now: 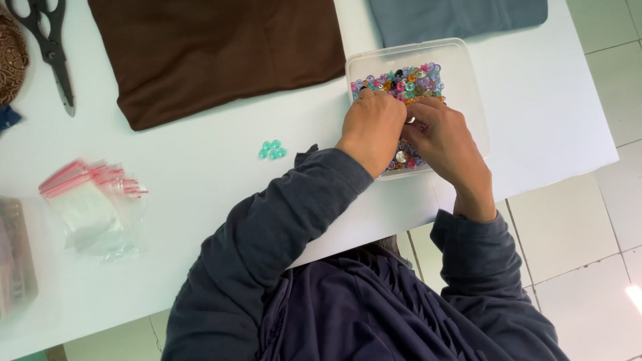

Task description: Sorting colorful buttons from a large container into small individual plastic bags

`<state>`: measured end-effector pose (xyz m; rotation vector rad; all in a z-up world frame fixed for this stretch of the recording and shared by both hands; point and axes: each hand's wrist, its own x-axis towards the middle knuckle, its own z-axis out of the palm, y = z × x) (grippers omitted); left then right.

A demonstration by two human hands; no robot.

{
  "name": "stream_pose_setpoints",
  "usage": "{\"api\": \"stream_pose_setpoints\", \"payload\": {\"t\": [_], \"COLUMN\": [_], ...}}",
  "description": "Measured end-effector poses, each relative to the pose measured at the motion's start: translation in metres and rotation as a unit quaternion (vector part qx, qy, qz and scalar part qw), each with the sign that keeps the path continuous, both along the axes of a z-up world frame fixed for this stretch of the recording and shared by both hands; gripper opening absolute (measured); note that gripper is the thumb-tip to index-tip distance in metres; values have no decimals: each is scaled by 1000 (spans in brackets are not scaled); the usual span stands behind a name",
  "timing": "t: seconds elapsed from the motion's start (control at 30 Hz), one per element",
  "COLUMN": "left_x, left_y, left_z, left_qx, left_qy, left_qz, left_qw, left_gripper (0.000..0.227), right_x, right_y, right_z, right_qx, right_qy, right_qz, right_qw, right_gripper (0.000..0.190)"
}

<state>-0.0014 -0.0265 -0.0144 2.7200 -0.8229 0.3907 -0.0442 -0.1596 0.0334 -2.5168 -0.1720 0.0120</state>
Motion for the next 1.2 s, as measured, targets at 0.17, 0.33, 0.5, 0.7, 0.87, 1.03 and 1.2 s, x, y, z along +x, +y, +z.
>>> {"api": "stream_pose_setpoints", "payload": {"t": [0.17,0.33,0.5,0.7,0.87,1.03,1.2], "left_x": [12,24,29,17,15,14,10], "left_y": [-15,15,29,37,31,32,35], "left_z": [-27,-2,16,38,24,16,25], "left_qx": [-3,-132,-348,-434,-458,-474,-475], "left_qy": [48,175,415,426,431,431,434], "left_qz": [-40,-137,-158,-162,-177,-190,-177], "left_qw": [998,966,825,777,757,744,745], "left_gripper": [18,9,41,53,61,64,66], "right_x": [6,-2,-3,-8,-6,-6,-8], "right_y": [-18,-6,-14,-6,-5,-11,-4], "right_z": [-28,-2,-8,5,5,-2,5], "right_qx": [2,52,208,278,291,289,296], "right_qy": [7,-5,-58,-69,-58,-64,-57], "right_qz": [-3,-24,-41,-49,-68,-69,-68], "right_qw": [1000,998,975,957,953,953,951], "right_gripper": [14,17,29,42,25,20,21]}}
